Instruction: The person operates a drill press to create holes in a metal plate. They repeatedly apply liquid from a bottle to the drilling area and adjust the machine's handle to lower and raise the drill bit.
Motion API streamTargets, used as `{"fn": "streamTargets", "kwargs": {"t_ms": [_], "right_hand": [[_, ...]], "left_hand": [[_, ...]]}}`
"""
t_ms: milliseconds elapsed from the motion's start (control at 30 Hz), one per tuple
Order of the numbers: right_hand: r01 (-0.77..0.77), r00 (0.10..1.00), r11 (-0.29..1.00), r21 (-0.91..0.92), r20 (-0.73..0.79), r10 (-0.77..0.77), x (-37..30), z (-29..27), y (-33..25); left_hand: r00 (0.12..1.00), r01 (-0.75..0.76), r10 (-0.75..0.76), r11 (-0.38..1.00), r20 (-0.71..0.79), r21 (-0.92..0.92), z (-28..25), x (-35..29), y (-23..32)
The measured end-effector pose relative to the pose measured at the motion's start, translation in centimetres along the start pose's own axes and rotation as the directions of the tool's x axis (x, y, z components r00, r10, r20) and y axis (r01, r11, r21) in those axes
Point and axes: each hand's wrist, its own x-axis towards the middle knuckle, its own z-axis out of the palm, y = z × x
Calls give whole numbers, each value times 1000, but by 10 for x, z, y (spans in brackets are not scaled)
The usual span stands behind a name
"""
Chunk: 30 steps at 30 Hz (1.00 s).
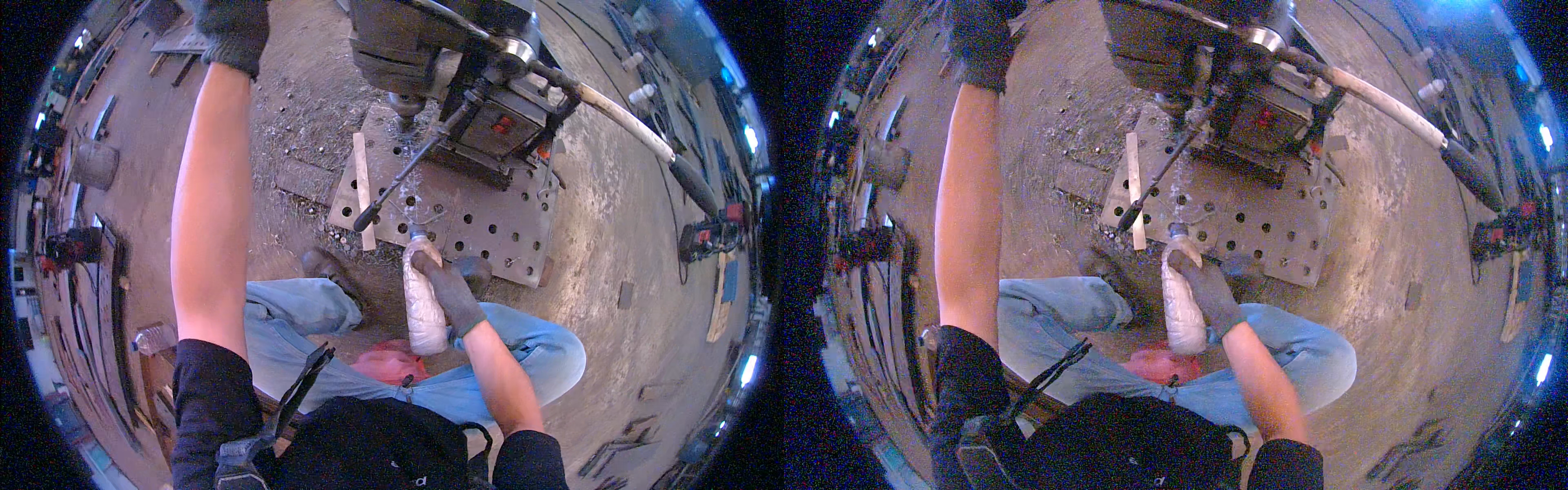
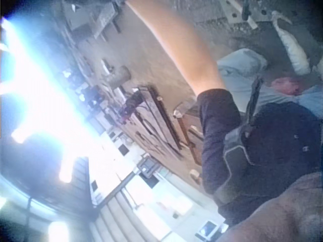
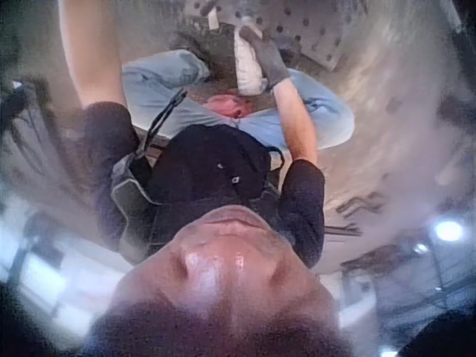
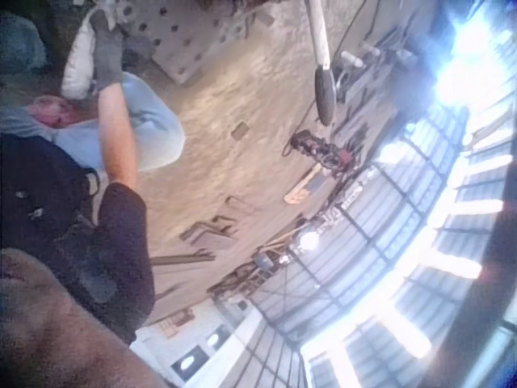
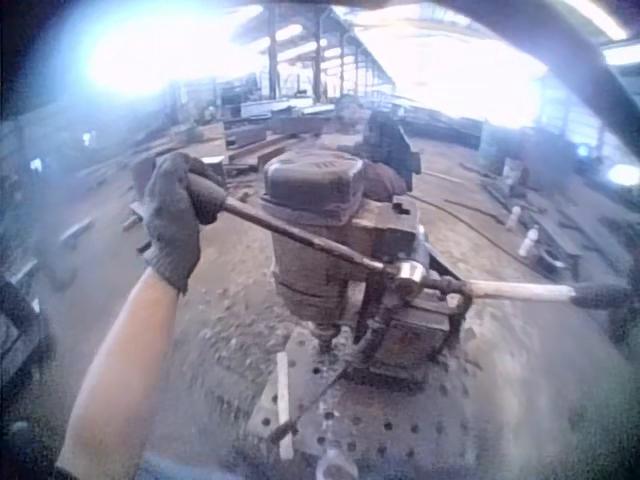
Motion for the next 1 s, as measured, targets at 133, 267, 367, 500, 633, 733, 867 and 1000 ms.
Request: {"fn": "streamTargets", "kwargs": {"t_ms": [133, 267, 367, 500, 633, 733, 867, 1000], "right_hand": [[83, 996, 991, 101, -41, -80, 1, 5, 6], [190, 980, 974, 124, -76, -181, -4, 11, 0], [214, 974, 976, 35, -85, -210, -10, 10, -3], [197, 979, 978, 74, -66, -192, -5, 11, 3], [116, 993, 985, 125, -18, -115, -7, 9, 0], [31, 998, 996, 89, -53, -27, -9, 9, -8], [-129, 990, 991, 39, -58, 131, -5, 2, -4], [-150, 988, 982, 118, -16, 153, -11, 5, -14]], "left_hand": [[989, 59, -21, 963, -145, 261, 40, -11, 50], [985, 57, 1, 941, -171, 334, 37, -15, 52], [982, 32, 13, 971, -186, 235, 33, -11, 42], [989, 9, 31, 962, -142, 272, 31, -12, 47], [980, 46, 6, 966, -198, 256, 30, -11, 43], [987, 34, 6, 969, -162, 245, 26, -10, 42], [986, 14, 29, 967, -163, 256, 28, -10, 41], [986, 23, 19, 969, -166, 246, 30, -13, 44]]}}
